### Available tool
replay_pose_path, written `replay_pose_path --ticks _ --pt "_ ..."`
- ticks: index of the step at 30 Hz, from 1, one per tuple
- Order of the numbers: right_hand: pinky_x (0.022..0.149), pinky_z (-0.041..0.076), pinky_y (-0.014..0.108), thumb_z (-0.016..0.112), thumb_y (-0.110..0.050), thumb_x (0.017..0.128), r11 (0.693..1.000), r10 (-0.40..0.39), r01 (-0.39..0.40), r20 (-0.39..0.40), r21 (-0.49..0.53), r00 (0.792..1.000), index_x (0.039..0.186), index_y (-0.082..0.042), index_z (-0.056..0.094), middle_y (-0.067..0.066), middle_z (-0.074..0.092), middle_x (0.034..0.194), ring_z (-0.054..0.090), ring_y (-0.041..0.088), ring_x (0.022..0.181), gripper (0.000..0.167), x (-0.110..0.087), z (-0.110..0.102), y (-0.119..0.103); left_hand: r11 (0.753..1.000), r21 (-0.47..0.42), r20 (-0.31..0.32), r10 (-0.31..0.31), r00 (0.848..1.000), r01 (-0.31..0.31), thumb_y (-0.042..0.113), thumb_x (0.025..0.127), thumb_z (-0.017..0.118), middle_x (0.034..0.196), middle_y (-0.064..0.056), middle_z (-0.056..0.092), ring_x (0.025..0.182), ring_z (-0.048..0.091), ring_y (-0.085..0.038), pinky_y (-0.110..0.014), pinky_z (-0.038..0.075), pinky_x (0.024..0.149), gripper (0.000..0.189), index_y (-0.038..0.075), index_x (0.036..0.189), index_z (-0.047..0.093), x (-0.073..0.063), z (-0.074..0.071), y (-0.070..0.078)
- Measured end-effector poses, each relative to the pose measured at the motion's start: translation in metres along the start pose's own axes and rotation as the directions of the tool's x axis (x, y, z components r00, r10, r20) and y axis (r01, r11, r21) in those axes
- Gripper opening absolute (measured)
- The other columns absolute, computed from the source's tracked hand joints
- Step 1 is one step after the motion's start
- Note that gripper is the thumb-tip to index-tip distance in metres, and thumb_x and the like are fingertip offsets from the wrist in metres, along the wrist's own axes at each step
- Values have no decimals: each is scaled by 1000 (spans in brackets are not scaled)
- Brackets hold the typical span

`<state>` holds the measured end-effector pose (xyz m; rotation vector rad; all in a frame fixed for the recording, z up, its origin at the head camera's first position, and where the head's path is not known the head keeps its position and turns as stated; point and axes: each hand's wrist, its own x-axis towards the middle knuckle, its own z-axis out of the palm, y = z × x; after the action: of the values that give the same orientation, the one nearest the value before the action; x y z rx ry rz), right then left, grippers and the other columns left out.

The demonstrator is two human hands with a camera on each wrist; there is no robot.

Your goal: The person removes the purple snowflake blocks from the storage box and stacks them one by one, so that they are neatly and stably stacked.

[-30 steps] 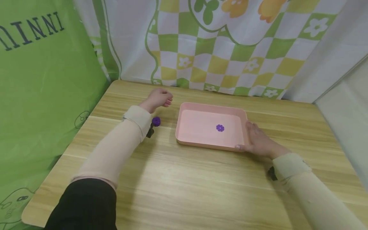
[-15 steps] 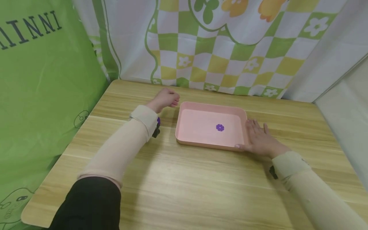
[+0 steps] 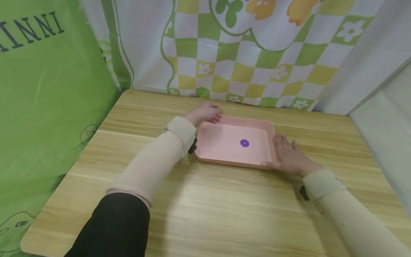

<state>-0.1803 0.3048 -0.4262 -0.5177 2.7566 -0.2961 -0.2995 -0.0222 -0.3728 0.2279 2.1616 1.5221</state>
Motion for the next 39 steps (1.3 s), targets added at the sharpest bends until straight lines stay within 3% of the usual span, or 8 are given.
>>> replay_pose_path --ticks 10,17,21,25,29,33,36,39 --pt "119 -5 70 58 -67 95 1000 5 -5 -4 -4 1000 154 18 -5 38 -6 162 -4 56 150 121 0 2 2 999 46 78 25 997 -29 11 107 55 133 -28 59 119 62 -37 -30 59 87 32 -9 132 56 10 31 6" --pt "119 -3 70 59 -66 95 1000 11 -11 -1 12 1000 154 19 -3 38 -5 163 -4 56 150 120 0 1 1 993 107 101 30 994 -41 10 105 59 127 -25 62 111 64 -33 -29 59 85 33 -9 131 57 16 53 9" --pt "119 -2 71 59 -66 95 1000 19 -19 -2 10 1000 154 19 -2 39 -4 162 -3 57 149 120 1 1 1 975 218 125 17 992 -44 11 101 62 121 -18 64 98 63 -25 -29 59 83 30 -5 126 61 22 66 7" --pt "119 0 71 58 -68 95 1000 18 -18 0 10 1000 154 19 -3 39 -3 162 -1 58 149 121 1 2 2 947 321 174 -34 984 -24 12 100 64 113 -10 62 92 58 -20 -31 57 82 20 4 118 63 25 77 3" --pt "119 -1 71 59 -65 95 1000 10 -10 -2 29 1000 154 19 -4 40 -4 162 -2 59 148 121 1 2 2 929 369 190 -77 979 1 14 100 65 96 -4 56 84 54 -17 -30 56 76 8 10 99 58 29 84 2" --pt "119 -1 70 60 -65 95 999 6 -6 0 40 1000 154 18 -6 41 -4 161 -3 59 148 121 0 1 2 885 466 209 -98 973 -11 12 97 68 71 0 43 62 43 -13 -25 45 57 30 13 78 45 37 91 4" --pt "119 -1 70 61 -64 95 999 0 0 -1 52 1000 154 18 -7 41 -4 161 -3 59 148 121 0 1 2 825 564 217 -105 970 -36 11 92 74 61 2 38 52 36 -11 -22 36 49 38 14 70 44 45 97 3" --pt "119 -1 71 61 -62 95 998 -7 8 -5 60 1000 154 18 -6 42 -4 161 -3 59 148 120 1 1 2 764 643 209 -104 972 -56 12 90 78 60 2 40 51 36 -11 -22 35 46 38 12 66 49 45 105 5"
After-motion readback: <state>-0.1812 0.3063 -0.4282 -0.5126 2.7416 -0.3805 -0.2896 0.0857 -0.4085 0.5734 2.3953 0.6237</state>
